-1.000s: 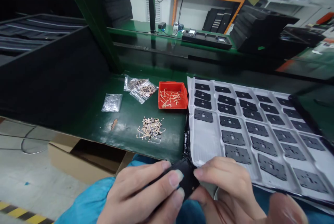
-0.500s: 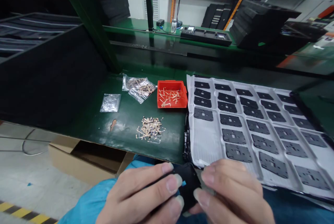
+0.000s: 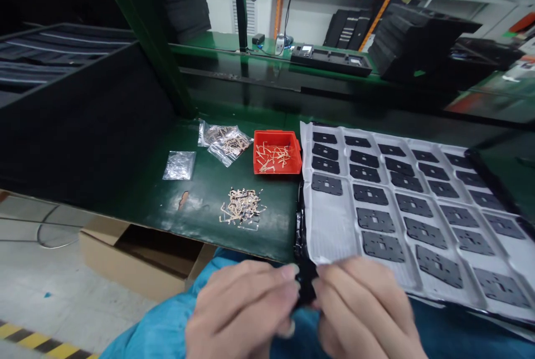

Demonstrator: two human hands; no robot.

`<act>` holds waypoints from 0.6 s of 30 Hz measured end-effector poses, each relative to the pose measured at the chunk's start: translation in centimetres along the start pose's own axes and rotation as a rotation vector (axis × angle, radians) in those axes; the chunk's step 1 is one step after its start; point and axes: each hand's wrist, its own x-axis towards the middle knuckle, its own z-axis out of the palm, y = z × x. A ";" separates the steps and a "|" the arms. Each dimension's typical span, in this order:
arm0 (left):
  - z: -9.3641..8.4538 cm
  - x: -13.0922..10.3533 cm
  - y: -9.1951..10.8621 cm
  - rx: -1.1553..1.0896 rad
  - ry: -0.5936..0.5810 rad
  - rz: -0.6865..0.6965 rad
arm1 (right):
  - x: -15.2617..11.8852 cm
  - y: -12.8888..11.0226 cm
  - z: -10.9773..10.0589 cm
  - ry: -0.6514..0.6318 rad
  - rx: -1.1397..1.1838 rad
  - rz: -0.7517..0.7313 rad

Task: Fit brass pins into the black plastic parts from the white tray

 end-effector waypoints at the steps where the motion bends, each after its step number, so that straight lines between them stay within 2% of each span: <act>1: 0.1 0.4 -0.1 -0.033 0.026 -0.063 | 0.1 0.2 0.3 -0.020 0.019 -0.007; 3: 0.6 0.9 -0.3 -0.119 0.076 -0.260 | 0.0 0.7 1.0 -0.109 0.125 0.075; 6: 1.2 1.2 -0.5 -0.268 0.004 -0.564 | -0.6 1.2 1.5 -0.223 0.353 0.355; 8: 1.3 1.1 -0.6 -0.371 -0.031 -0.710 | -1.2 1.2 1.6 -0.288 0.475 0.532; 13: 1.4 1.0 -1.1 -0.623 -0.069 -0.906 | -2.0 0.8 1.7 -0.403 0.621 0.794; 18: 1.4 1.0 -1.5 -0.774 -0.112 -1.043 | -1.7 1.1 2.0 -0.421 0.634 0.851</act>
